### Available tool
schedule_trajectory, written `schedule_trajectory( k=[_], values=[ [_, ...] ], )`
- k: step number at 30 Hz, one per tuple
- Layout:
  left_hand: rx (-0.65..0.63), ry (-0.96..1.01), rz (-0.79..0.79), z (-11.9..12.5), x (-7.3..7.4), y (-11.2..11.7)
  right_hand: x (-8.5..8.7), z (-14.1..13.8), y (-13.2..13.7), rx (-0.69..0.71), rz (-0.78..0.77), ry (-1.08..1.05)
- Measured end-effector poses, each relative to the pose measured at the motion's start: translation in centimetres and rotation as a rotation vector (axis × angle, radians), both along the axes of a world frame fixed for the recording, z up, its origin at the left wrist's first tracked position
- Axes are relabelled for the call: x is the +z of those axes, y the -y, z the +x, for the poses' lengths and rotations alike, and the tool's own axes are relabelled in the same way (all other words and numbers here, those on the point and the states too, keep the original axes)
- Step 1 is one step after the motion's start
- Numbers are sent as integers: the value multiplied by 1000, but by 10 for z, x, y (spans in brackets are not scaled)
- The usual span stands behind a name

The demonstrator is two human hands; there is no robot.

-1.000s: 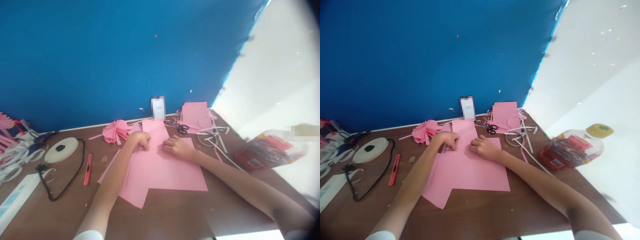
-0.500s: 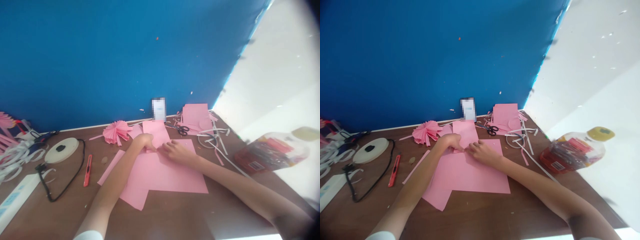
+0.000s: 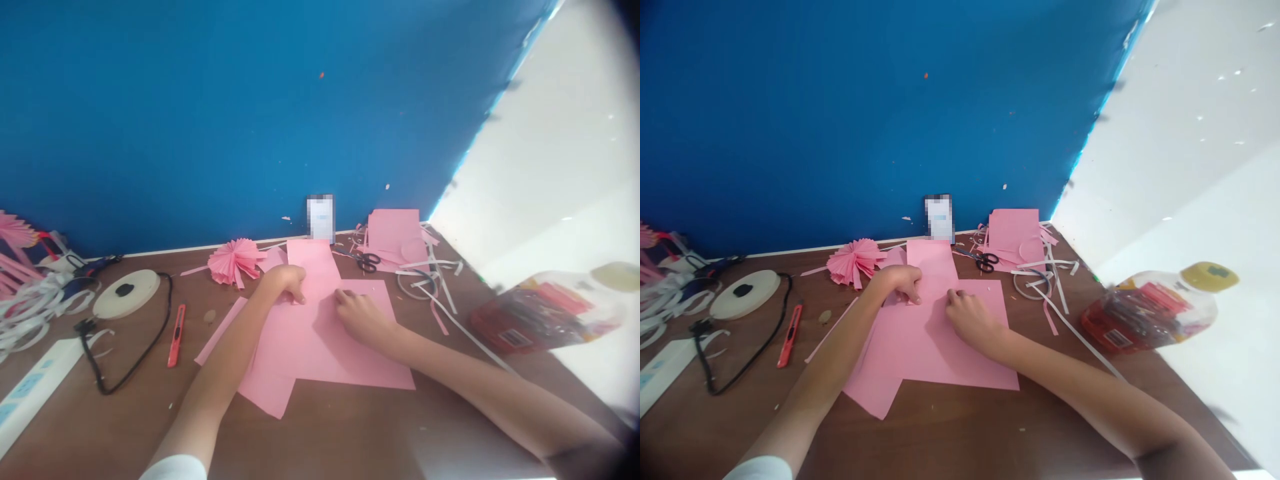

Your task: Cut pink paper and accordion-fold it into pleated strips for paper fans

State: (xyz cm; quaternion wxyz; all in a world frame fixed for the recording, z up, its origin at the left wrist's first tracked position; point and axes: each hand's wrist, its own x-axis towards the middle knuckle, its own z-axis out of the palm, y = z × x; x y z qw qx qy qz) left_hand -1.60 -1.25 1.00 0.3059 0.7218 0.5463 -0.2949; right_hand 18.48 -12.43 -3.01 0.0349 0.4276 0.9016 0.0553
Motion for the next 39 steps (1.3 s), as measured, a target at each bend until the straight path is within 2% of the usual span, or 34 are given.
schedule_trajectory(
  k=[3,12,18,23,28,33,39],
  values=[
    [5,58,-60,-5,-2,-4,0,-1,4,-44,-20,-2],
    [-43,210,-89,-19,0,-10,1,-6,15,-125,54,39],
    [-97,107,-12,-17,-4,-8,3,-9,21,-137,134,95],
    [-74,93,-17,-13,-5,-7,-6,-10,15,-64,122,23],
    [-41,176,-66,-19,0,-6,-15,-9,4,-121,111,-37],
    [45,350,-193,-31,4,-10,-13,-8,2,-113,102,-37],
    [6,416,-211,-41,12,-12,-10,-2,-11,-99,91,-28]
  ],
)
